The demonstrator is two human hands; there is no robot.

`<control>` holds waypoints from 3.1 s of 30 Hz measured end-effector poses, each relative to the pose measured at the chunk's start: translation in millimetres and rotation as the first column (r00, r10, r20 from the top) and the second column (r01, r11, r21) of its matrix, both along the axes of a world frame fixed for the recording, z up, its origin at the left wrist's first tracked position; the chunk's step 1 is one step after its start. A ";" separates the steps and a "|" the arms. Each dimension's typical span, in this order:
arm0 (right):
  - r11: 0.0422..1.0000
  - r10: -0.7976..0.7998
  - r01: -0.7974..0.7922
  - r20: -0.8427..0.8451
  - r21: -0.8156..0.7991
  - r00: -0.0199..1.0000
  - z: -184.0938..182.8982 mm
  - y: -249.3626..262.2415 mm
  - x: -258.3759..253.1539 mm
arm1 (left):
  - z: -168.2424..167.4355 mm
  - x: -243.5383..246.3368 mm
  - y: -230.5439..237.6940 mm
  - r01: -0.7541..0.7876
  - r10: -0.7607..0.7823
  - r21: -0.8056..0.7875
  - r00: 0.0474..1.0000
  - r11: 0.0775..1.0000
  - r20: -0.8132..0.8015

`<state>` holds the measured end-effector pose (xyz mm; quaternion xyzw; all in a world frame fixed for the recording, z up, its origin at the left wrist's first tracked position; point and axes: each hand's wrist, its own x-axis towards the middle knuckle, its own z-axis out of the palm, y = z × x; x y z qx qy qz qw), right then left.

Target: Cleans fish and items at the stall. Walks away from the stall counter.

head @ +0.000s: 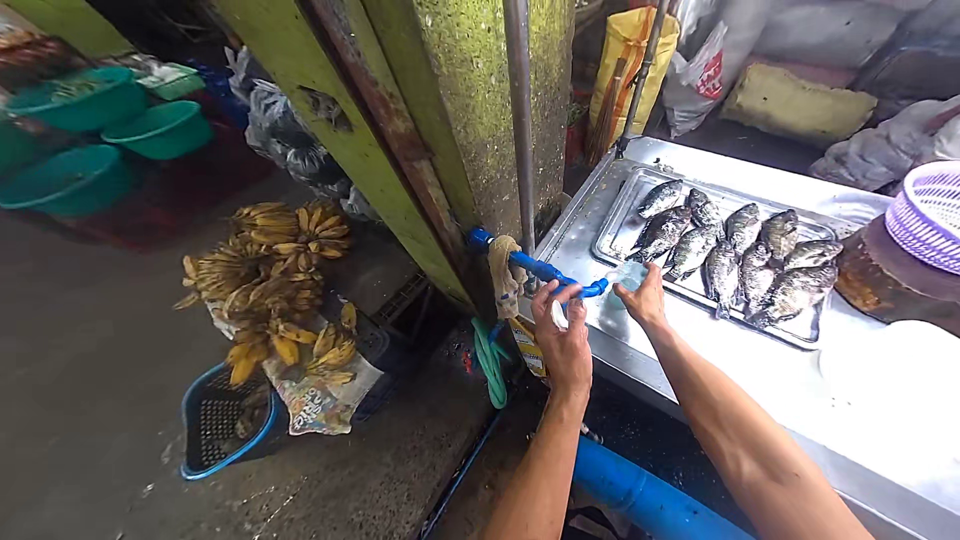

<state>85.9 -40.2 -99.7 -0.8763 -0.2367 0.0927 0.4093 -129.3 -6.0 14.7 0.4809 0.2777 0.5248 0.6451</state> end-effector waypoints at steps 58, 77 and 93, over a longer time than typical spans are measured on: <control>0.779 0.119 0.328 -0.641 0.534 0.759 61.9 -229.6 0.2 | -91.5 108.4 -31.4 0.444 -0.588 -0.627 0.808 0.640 -0.028; 0.921 0.387 -0.312 -0.437 0.235 0.812 -9.5 -273.4 -104.1 | -253.8 -481.4 -201.8 -0.692 0.223 -0.528 0.686 0.492 -0.692; 0.672 0.210 -0.507 -0.517 -0.540 0.830 -100.4 -209.1 -288.6 | -323.9 -718.9 -304.4 -0.789 -0.022 -0.611 0.611 0.060 -0.791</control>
